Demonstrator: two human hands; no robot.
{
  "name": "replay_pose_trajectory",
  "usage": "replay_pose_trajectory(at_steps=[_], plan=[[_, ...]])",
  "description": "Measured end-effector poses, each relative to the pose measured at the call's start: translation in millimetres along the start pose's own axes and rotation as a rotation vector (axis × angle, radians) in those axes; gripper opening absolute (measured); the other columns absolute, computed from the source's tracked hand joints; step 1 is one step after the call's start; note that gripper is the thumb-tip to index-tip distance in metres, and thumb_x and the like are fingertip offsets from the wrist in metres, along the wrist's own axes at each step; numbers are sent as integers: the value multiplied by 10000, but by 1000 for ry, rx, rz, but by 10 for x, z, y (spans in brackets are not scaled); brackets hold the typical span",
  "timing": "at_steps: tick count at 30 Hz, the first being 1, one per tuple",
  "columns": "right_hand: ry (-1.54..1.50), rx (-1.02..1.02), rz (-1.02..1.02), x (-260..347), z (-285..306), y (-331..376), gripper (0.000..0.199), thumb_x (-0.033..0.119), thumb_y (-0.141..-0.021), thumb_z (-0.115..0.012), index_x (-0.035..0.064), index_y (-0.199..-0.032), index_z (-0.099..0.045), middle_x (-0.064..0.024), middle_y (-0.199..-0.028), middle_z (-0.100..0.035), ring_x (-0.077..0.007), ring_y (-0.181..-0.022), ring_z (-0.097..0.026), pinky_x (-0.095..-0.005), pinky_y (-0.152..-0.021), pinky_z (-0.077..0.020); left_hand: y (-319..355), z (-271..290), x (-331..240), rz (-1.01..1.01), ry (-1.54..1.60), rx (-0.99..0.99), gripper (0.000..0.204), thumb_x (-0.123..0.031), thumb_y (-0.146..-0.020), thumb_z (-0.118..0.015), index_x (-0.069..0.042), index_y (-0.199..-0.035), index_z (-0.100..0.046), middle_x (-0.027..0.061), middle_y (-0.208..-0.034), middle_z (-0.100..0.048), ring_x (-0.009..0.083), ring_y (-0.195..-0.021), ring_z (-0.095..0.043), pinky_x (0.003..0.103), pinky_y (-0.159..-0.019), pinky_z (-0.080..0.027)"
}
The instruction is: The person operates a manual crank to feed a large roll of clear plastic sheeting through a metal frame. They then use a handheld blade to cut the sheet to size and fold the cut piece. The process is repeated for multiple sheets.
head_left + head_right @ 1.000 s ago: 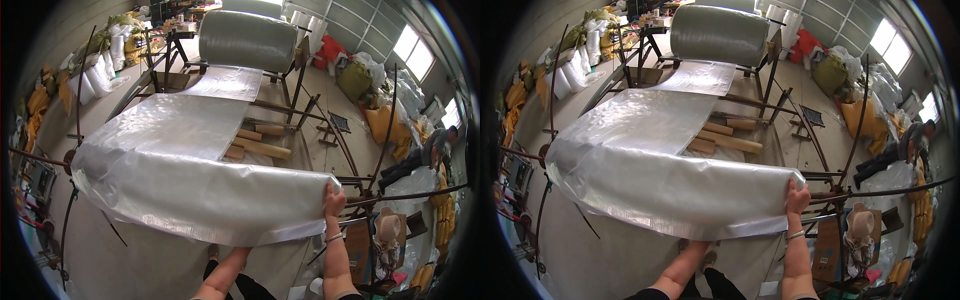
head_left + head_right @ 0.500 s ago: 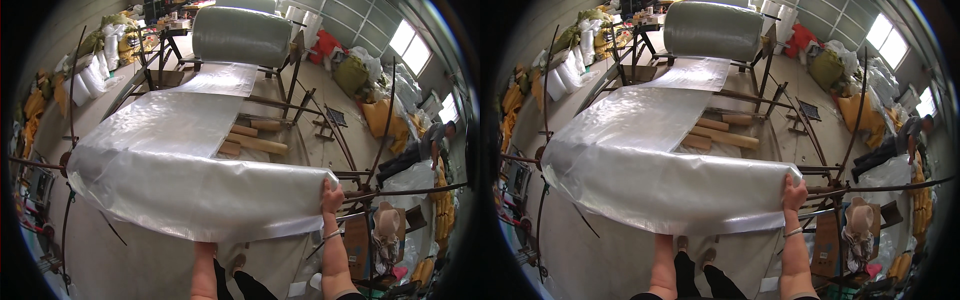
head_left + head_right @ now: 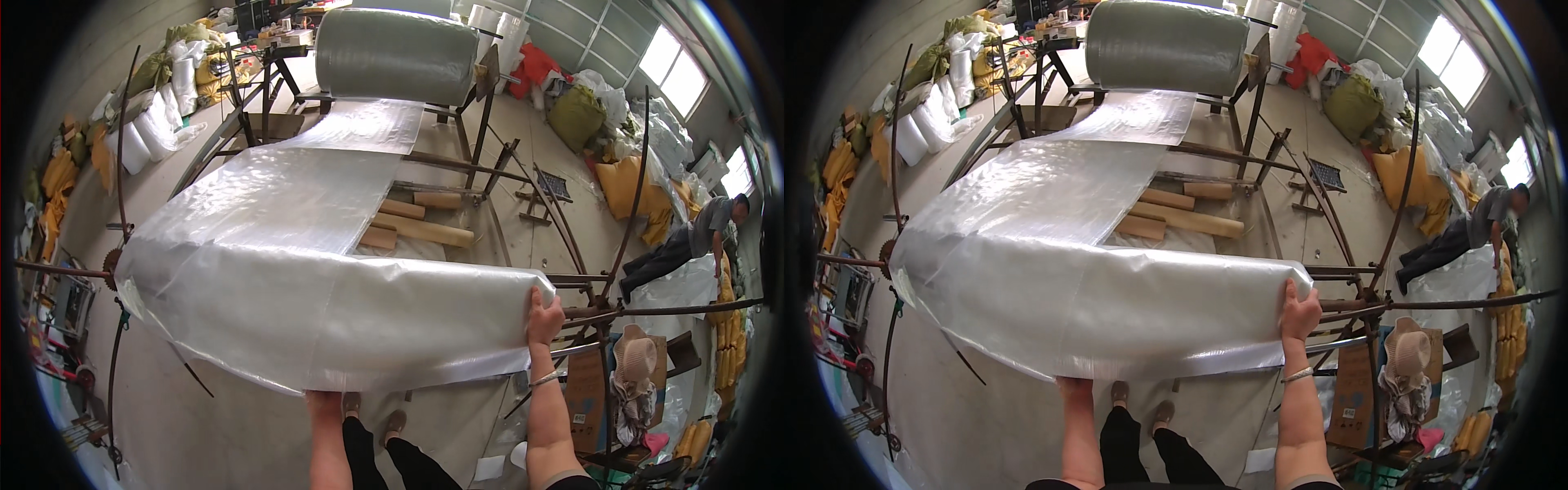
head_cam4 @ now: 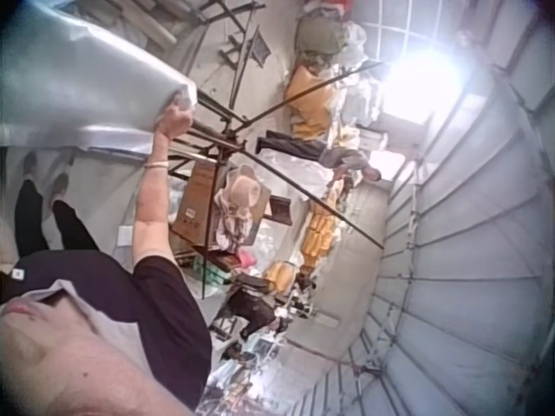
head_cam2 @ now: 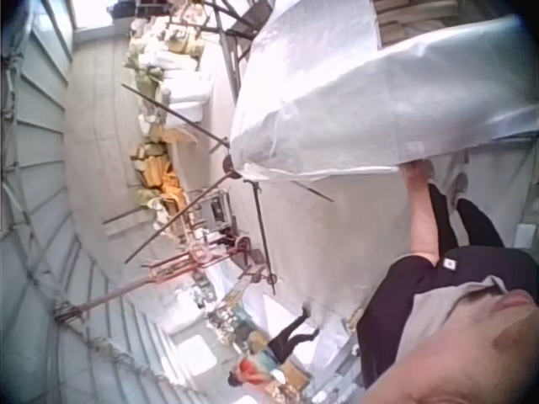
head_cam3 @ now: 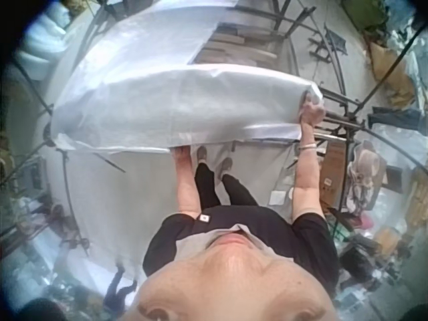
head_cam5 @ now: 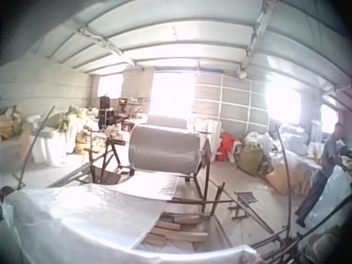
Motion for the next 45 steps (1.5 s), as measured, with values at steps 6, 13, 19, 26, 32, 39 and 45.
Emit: replay_pose_trajectory(at_steps=[6,13,19,26,32,39,45], plan=[[25,5,-3,36,11,-6,535,512,-799,-651,-19,-809,-590,-250,-745,-636,-421,-728,-636,-461,-633,-493,-96,7,-12,29,-121,60,553,-449,-933,-443,-78,-1344,-433,100,-1340,-476,292,-1243,-446,469,-1038,-379],[1,23,-7,3,-12,33,529,507,-797,-653,-18,-816,-594,-252,-750,-637,-419,-742,-640,-462,-641,-495,-152,125,-17,8,-211,79,523,-387,-931,-468,-73,-1346,-419,105,-1346,-465,284,-1240,-447,449,-1021,-391],[-5,43,-22,9,-21,-31,518,495,-801,-658,-18,-839,-603,-243,-765,-645,-412,-752,-642,-451,-651,-492,-225,283,94,-59,-327,73,502,-333,-929,-489,-69,-1349,-408,109,-1352,-456,277,-1237,-448,432,-1006,-401],[8,22,3,70,6,-18,492,467,-813,-664,-21,-845,-611,-238,-763,-648,-398,-734,-646,-432,-636,-488,-204,450,43,-153,-501,66,486,-271,-927,-513,-64,-1351,-395,114,-1358,-444,269,-1234,-449,411,-989,-413],[10,41,4,51,-28,-38,503,479,-814,-658,-20,-854,-610,-231,-764,-652,-393,-732,-649,-433,-634,-489,-196,451,-57,-438,-1261,194,480,-218,-926,-534,-59,-1354,-384,118,-1363,-435,263,-1232,-449,394,-974,-423],[-9,22,-15,21,-1,-34,534,518,-799,-648,-13,-831,-597,-247,-763,-644,-414,-757,-643,-458,-651,-494,-223,577,27,-86,-257,42,463,-275,-953,-493,-56,-1344,-379,84,-1348,-434,239,-1229,-437,391,-1018,-385],[-32,33,-37,-28,-25,-26,537,522,-793,-649,-10,-845,-600,-242,-763,-645,-417,-754,-640,-462,-656,-495,-55,436,-209,-408,-840,-27,379,-217,-967,-459,-23,-1292,-439,120,-1230,-527,224,-1151,-496,364,-962,-413]])
Point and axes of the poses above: each hand's wrist, its own y-axis away from the middle knuckle, its own z-axis out of the back of the hand, x = y × z, the point moved 9 cm from there along -y, towards the middle knuckle
